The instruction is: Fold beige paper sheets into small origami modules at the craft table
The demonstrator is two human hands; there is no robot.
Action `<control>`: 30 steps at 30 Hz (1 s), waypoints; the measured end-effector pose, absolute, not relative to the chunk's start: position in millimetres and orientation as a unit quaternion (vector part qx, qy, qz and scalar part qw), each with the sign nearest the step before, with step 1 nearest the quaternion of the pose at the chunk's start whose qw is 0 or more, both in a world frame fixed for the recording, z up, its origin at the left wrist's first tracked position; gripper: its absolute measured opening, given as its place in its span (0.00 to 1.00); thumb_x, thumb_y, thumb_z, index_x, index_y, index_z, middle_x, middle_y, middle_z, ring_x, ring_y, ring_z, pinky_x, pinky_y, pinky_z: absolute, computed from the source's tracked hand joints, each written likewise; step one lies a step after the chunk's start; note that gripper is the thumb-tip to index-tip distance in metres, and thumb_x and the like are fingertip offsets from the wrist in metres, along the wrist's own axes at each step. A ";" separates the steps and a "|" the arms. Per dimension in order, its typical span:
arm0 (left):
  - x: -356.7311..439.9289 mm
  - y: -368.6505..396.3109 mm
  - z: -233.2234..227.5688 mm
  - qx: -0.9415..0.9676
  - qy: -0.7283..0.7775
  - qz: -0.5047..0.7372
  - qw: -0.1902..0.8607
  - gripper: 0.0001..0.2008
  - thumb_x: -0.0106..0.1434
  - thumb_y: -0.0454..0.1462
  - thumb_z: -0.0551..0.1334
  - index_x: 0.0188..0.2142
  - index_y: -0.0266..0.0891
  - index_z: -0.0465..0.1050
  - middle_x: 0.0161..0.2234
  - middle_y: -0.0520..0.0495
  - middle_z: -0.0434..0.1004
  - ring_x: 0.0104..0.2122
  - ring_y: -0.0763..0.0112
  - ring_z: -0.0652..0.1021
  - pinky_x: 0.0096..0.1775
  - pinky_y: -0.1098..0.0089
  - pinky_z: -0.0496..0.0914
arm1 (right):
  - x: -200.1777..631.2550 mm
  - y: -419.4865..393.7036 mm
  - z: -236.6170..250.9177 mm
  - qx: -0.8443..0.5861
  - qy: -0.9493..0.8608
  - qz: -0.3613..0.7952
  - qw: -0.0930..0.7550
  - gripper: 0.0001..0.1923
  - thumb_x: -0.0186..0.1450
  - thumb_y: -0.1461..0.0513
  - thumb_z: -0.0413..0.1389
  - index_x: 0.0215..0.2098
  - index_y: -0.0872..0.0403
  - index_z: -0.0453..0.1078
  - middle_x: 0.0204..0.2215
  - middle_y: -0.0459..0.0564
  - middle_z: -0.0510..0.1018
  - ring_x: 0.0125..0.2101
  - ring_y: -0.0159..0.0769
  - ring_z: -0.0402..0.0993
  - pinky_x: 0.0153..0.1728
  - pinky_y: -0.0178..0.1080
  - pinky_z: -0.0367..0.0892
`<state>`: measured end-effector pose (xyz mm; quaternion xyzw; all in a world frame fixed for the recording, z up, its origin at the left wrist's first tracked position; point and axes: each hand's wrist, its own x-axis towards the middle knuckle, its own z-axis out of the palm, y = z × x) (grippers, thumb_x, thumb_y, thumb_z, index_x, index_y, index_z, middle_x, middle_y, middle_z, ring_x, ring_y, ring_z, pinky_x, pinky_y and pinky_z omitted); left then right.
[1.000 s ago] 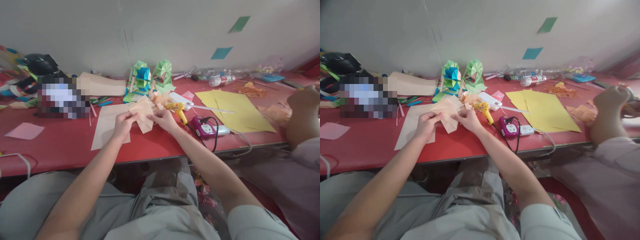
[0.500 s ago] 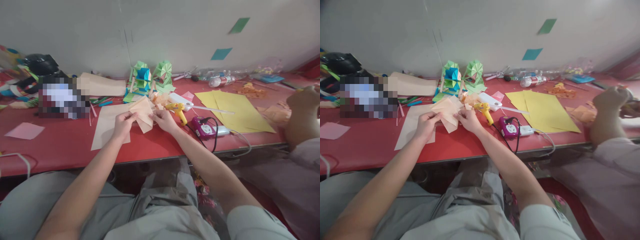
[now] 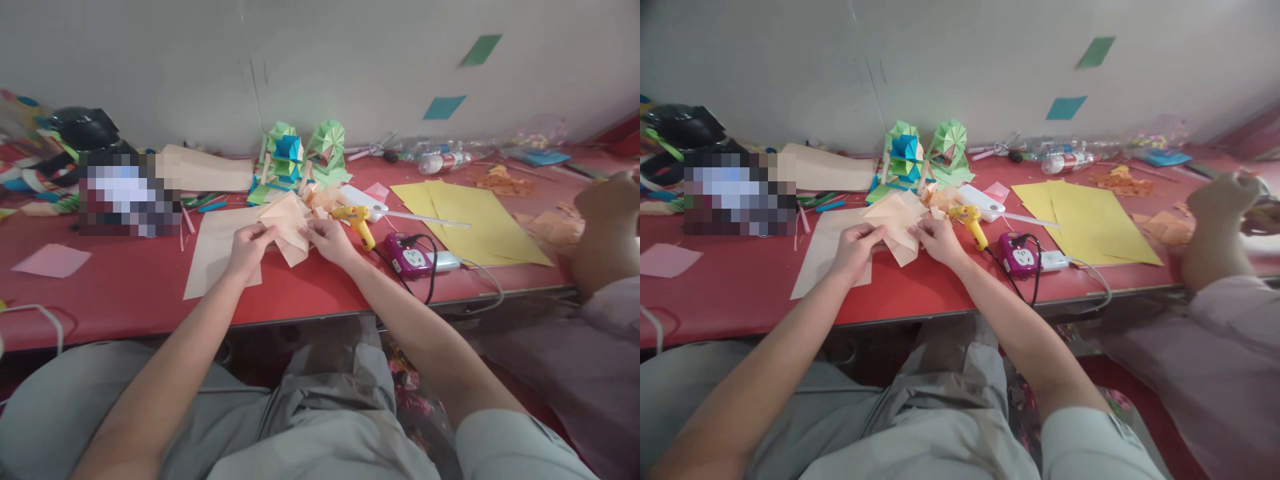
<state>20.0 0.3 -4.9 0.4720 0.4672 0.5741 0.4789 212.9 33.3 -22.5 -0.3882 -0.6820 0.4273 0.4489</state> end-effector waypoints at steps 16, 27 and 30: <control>11.1 2.7 -10.1 0.649 0.425 0.572 0.266 0.06 0.54 0.39 0.72 0.32 0.41 0.82 0.41 0.43 0.83 0.44 0.59 0.80 0.41 0.66 0.72 | 210.5 26.9 -11.1 -0.353 -0.633 0.479 0.496 0.27 0.60 0.40 0.61 0.36 0.55 0.76 0.24 0.47 0.76 0.23 0.30 0.71 0.24 0.33 0.68; 18.4 5.1 -3.3 0.391 0.417 0.541 0.617 0.18 0.56 0.43 0.69 0.44 0.37 0.75 0.46 0.39 0.81 0.46 0.55 0.81 0.43 0.61 0.76 | 210.3 29.0 -15.9 -0.333 -0.617 0.463 0.543 0.23 0.58 0.45 0.65 0.40 0.53 0.69 0.27 0.45 0.77 0.26 0.30 0.72 0.28 0.34 0.69; 19.6 1.6 -1.4 0.412 0.413 0.535 0.610 0.21 0.54 0.46 0.73 0.42 0.35 0.76 0.42 0.38 0.83 0.43 0.55 0.82 0.43 0.60 0.77 | 209.6 27.2 -15.8 -0.334 -0.610 0.488 0.528 0.28 0.58 0.45 0.65 0.48 0.51 0.66 0.27 0.44 0.77 0.26 0.30 0.72 0.27 0.33 0.70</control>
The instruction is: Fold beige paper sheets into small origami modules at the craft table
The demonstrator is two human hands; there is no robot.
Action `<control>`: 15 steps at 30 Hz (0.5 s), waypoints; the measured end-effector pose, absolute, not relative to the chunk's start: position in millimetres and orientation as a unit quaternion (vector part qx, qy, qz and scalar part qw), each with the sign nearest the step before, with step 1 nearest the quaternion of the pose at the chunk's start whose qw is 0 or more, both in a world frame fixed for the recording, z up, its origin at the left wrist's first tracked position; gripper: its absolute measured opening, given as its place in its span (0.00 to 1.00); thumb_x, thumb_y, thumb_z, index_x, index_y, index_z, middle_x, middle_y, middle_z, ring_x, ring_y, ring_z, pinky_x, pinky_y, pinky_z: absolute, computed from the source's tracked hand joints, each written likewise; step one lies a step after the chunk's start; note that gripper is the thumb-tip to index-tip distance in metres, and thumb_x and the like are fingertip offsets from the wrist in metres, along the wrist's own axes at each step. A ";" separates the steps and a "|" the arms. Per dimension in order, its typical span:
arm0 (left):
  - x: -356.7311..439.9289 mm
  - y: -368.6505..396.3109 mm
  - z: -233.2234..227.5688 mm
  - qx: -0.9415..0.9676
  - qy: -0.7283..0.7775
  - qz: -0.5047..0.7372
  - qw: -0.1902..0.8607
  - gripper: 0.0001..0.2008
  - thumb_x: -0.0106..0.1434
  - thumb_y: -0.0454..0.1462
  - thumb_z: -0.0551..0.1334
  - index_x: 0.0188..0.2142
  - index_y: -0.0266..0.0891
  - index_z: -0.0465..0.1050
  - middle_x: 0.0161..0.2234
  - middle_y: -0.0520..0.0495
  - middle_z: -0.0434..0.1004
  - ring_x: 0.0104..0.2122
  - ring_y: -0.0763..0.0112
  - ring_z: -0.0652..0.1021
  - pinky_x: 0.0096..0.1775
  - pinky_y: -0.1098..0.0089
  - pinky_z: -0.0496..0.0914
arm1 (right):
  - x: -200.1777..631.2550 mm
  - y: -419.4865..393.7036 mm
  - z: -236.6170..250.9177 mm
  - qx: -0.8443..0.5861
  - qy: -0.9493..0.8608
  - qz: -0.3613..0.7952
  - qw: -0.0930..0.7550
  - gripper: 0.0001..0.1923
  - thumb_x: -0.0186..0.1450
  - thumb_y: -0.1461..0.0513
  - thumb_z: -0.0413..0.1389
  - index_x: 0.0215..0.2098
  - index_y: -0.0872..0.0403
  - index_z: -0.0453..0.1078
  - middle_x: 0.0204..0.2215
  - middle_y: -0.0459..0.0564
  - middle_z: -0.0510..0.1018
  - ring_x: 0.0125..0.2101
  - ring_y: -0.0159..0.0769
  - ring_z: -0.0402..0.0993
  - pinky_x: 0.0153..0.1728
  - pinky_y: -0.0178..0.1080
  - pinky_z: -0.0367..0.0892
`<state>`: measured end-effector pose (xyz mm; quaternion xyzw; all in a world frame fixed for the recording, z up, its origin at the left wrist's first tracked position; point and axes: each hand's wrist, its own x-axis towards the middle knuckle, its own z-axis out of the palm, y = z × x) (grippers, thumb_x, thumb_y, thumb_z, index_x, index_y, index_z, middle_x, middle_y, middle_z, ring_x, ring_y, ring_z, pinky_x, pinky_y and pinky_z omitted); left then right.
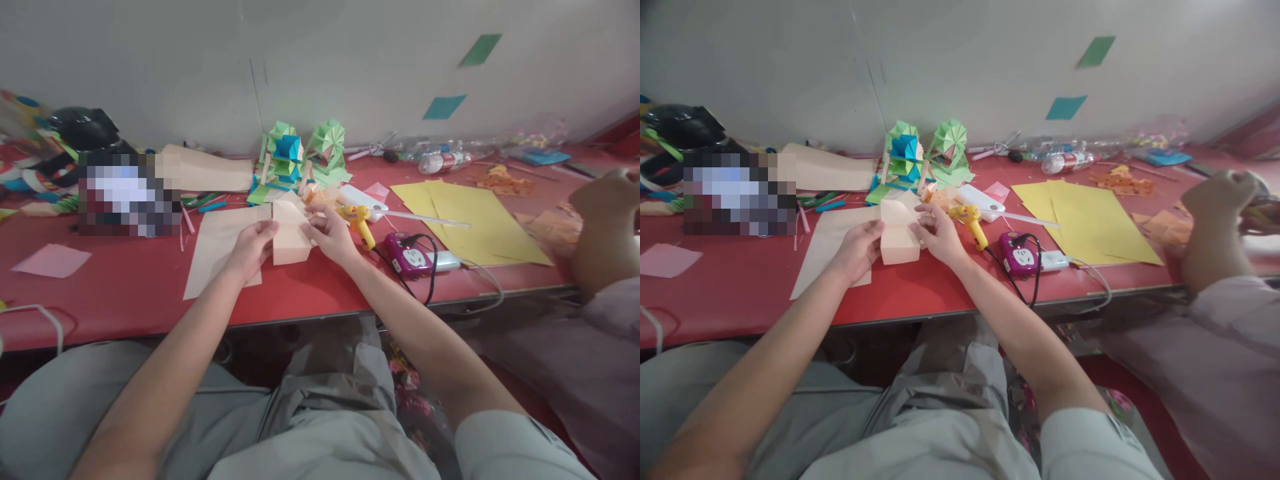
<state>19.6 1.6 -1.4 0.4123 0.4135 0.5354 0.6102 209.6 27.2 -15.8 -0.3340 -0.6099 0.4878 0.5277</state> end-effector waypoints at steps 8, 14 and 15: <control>18.3 1.9 -11.3 0.485 0.442 0.545 0.523 0.23 0.48 0.45 0.77 0.40 0.35 0.81 0.35 0.41 0.84 0.36 0.58 0.83 0.41 0.63 0.76 | 207.6 28.7 -17.8 -0.371 -0.594 0.538 0.470 0.29 0.55 0.44 0.66 0.44 0.55 0.72 0.33 0.51 0.80 0.29 0.34 0.76 0.25 0.35 0.73; 19.5 4.4 -13.8 0.454 0.448 0.562 0.527 0.16 0.49 0.44 0.76 0.33 0.37 0.81 0.31 0.44 0.83 0.33 0.62 0.82 0.38 0.66 0.75 | 207.9 29.4 -19.6 -0.350 -0.645 0.475 0.486 0.20 0.60 0.48 0.63 0.38 0.56 0.75 0.30 0.49 0.78 0.27 0.31 0.71 0.26 0.35 0.69; 19.9 4.4 -13.0 0.446 0.451 0.562 0.531 0.15 0.48 0.43 0.77 0.31 0.37 0.81 0.31 0.45 0.83 0.33 0.62 0.81 0.38 0.66 0.75 | 208.0 29.8 -20.1 -0.343 -0.657 0.457 0.492 0.18 0.60 0.49 0.62 0.38 0.56 0.75 0.31 0.49 0.78 0.28 0.32 0.72 0.28 0.35 0.69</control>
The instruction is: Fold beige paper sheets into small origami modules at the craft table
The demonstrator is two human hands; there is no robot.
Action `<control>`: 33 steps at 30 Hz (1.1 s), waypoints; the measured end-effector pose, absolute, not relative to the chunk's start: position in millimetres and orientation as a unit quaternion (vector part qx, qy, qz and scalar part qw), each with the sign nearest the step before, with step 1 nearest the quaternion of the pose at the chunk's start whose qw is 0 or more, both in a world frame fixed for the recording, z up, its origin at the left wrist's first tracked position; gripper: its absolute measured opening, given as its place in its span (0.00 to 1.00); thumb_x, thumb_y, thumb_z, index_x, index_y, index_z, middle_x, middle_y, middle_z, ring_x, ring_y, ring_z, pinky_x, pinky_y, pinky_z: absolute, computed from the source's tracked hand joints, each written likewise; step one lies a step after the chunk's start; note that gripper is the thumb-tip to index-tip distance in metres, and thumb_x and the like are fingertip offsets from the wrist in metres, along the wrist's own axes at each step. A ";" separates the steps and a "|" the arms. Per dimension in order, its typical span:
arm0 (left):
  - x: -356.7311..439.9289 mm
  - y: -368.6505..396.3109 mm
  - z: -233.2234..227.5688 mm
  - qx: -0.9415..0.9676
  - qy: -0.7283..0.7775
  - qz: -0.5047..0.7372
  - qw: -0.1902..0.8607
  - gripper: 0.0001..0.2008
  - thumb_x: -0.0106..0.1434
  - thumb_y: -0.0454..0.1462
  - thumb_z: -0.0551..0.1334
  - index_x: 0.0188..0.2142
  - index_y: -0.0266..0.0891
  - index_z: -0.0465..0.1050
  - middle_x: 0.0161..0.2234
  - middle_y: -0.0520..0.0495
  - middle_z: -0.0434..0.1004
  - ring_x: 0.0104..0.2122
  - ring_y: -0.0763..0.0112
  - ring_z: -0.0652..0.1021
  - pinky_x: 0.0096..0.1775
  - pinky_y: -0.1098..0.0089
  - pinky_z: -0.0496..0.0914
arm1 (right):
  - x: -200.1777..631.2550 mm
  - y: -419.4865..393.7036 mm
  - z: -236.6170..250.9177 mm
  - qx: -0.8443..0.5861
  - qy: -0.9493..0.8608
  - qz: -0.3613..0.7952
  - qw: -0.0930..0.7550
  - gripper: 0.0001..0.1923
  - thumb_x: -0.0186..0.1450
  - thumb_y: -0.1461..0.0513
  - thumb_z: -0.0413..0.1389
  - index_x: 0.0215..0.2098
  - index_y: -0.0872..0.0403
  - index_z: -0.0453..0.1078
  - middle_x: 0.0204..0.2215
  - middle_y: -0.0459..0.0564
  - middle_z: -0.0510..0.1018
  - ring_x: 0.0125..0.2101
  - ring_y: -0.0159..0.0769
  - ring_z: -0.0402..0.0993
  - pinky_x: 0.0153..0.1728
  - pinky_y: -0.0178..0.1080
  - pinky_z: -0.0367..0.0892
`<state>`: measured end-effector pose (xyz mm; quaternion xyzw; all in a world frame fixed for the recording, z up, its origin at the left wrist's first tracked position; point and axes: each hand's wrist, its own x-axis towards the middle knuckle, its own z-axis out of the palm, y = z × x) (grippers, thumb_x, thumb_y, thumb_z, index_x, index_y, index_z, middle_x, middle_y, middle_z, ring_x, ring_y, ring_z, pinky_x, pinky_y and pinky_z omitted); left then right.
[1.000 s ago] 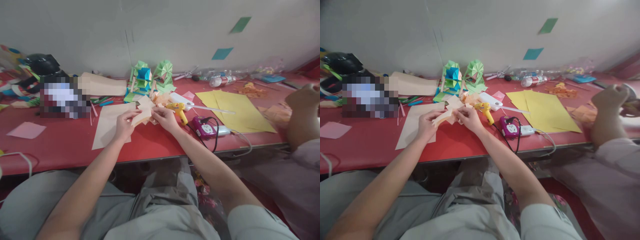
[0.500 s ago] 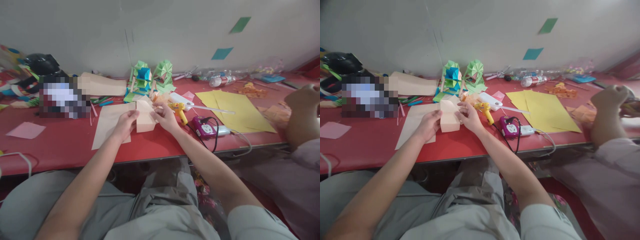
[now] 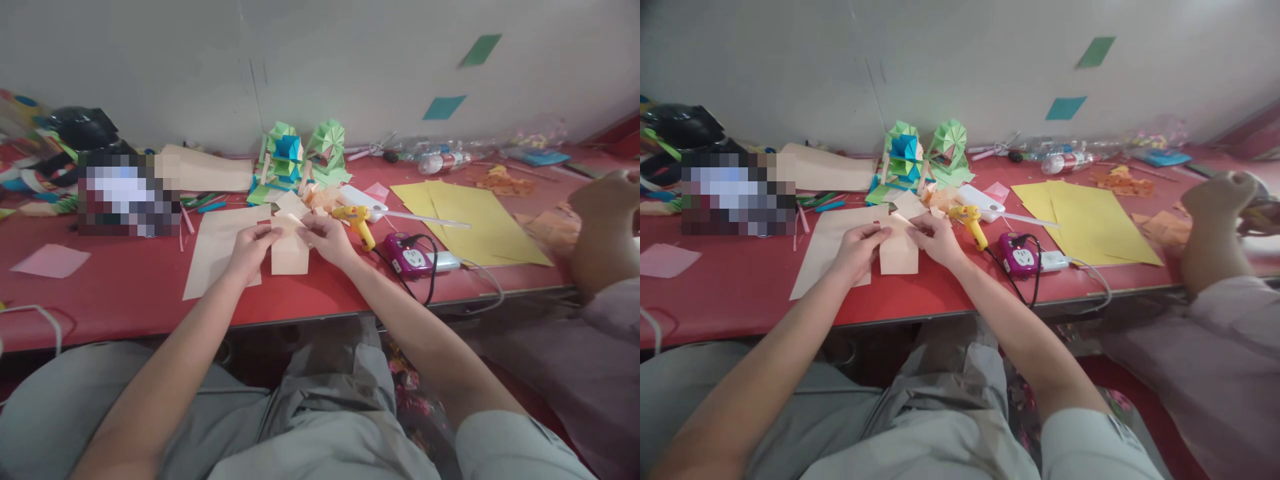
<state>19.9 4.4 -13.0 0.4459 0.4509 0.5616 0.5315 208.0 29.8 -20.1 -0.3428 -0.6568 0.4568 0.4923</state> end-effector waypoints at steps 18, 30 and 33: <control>15.5 3.7 1.7 0.375 0.438 0.513 0.636 0.13 0.56 0.46 0.69 0.31 0.37 0.78 0.32 0.42 0.82 0.34 0.58 0.82 0.37 0.61 0.76 | 210.5 23.4 -16.4 -0.303 -0.749 0.306 0.503 0.12 0.63 0.63 0.55 0.39 0.50 0.81 0.43 0.53 0.78 0.43 0.39 0.75 0.40 0.41 0.72; 20.1 -3.5 -0.7 0.550 0.442 0.492 0.510 0.29 0.50 0.46 0.76 0.49 0.35 0.79 0.41 0.38 0.85 0.43 0.55 0.82 0.45 0.61 0.75 | 208.5 21.0 -10.1 -0.333 -0.694 0.393 0.502 0.14 0.64 0.50 0.59 0.34 0.53 0.73 0.33 0.49 0.77 0.33 0.33 0.73 0.33 0.36 0.69; 23.8 -6.6 3.7 0.595 0.451 0.469 0.471 0.31 0.52 0.47 0.75 0.52 0.34 0.77 0.38 0.39 0.85 0.40 0.56 0.83 0.43 0.61 0.75 | 207.0 20.2 -10.7 -0.353 -0.692 0.404 0.484 0.19 0.60 0.46 0.63 0.35 0.54 0.74 0.31 0.47 0.75 0.29 0.30 0.70 0.28 0.34 0.65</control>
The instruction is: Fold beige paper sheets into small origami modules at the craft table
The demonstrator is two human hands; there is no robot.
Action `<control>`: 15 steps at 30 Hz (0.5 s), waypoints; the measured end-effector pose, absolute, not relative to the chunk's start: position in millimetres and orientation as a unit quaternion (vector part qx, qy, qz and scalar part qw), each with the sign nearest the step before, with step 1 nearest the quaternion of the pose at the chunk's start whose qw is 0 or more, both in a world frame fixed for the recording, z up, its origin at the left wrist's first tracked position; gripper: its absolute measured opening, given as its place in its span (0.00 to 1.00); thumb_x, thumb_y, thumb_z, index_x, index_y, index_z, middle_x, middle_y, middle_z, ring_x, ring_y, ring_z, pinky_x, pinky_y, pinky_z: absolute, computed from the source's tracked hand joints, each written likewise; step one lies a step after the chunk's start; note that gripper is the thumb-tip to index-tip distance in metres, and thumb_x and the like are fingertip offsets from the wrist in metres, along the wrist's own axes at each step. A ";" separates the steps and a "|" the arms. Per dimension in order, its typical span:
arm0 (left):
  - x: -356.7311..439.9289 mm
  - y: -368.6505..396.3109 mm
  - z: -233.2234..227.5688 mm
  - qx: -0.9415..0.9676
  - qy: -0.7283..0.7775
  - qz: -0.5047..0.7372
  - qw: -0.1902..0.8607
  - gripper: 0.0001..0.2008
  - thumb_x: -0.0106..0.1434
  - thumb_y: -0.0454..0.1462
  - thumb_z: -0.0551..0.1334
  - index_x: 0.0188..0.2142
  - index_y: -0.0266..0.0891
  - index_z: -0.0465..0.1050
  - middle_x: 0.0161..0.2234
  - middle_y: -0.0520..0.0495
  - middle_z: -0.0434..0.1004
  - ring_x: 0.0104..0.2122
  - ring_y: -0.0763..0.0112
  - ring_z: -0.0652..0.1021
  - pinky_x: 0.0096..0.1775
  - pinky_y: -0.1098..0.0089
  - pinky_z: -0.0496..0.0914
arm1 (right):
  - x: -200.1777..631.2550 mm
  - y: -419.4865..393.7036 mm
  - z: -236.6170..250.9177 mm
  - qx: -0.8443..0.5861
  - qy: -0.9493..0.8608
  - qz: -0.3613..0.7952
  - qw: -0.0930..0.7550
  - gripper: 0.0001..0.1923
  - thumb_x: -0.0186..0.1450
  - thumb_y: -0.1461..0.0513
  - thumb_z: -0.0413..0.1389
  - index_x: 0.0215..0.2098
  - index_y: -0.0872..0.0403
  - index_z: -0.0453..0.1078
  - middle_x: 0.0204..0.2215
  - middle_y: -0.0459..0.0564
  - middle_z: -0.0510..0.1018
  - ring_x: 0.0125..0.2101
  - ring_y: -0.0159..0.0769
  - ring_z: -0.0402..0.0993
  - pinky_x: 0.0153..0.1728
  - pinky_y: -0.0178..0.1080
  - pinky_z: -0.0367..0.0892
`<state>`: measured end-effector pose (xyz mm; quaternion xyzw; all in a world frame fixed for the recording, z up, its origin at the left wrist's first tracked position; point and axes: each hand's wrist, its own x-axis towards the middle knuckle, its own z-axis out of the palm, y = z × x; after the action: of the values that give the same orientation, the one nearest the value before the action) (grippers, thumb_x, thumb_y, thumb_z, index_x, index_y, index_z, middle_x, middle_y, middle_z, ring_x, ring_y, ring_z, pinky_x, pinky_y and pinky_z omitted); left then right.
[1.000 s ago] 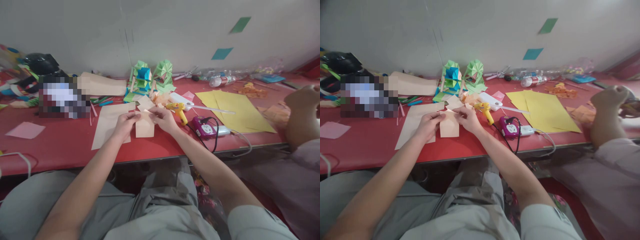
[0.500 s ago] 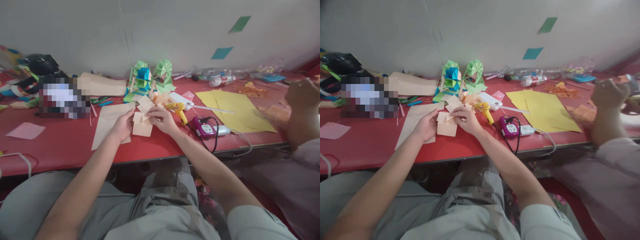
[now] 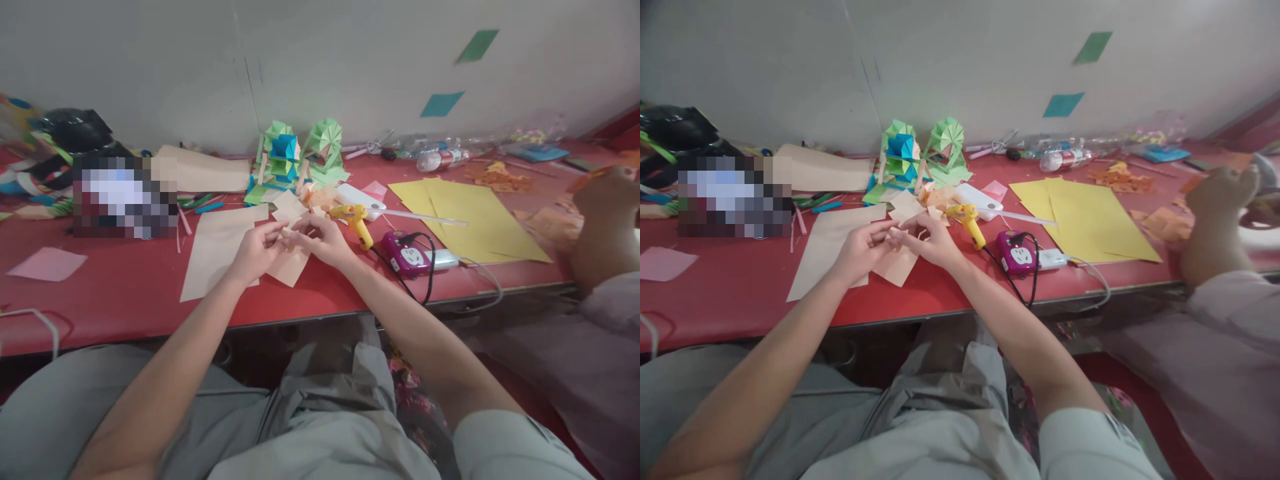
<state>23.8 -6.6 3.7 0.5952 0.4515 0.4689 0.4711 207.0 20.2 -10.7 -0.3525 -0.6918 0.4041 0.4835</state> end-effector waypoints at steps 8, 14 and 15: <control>25.9 -6.8 3.1 0.611 0.460 0.453 0.458 0.25 0.54 0.45 0.74 0.49 0.37 0.77 0.37 0.40 0.84 0.38 0.57 0.83 0.39 0.64 0.76 | 209.7 27.1 -11.9 -0.356 -0.666 0.444 0.482 0.20 0.58 0.47 0.65 0.30 0.55 0.73 0.26 0.47 0.75 0.24 0.28 0.66 0.24 0.34 0.61; 24.6 -7.8 6.3 0.595 0.468 0.479 0.444 0.20 0.50 0.49 0.76 0.36 0.39 0.82 0.37 0.40 0.85 0.39 0.54 0.83 0.41 0.61 0.76 | 210.7 29.3 -11.5 -0.365 -0.631 0.482 0.485 0.20 0.57 0.46 0.66 0.29 0.55 0.72 0.22 0.43 0.71 0.23 0.27 0.64 0.23 0.32 0.59; 24.7 -8.2 6.9 0.598 0.466 0.479 0.442 0.20 0.50 0.50 0.75 0.37 0.39 0.83 0.37 0.40 0.85 0.39 0.54 0.83 0.41 0.61 0.76 | 210.5 29.1 -11.5 -0.364 -0.631 0.485 0.484 0.21 0.56 0.46 0.66 0.30 0.55 0.72 0.22 0.43 0.71 0.23 0.27 0.64 0.23 0.32 0.59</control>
<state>24.7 -8.2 6.9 0.5982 0.4658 0.4791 0.4423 210.5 29.1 -11.5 -0.3643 -0.6306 0.4855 0.4836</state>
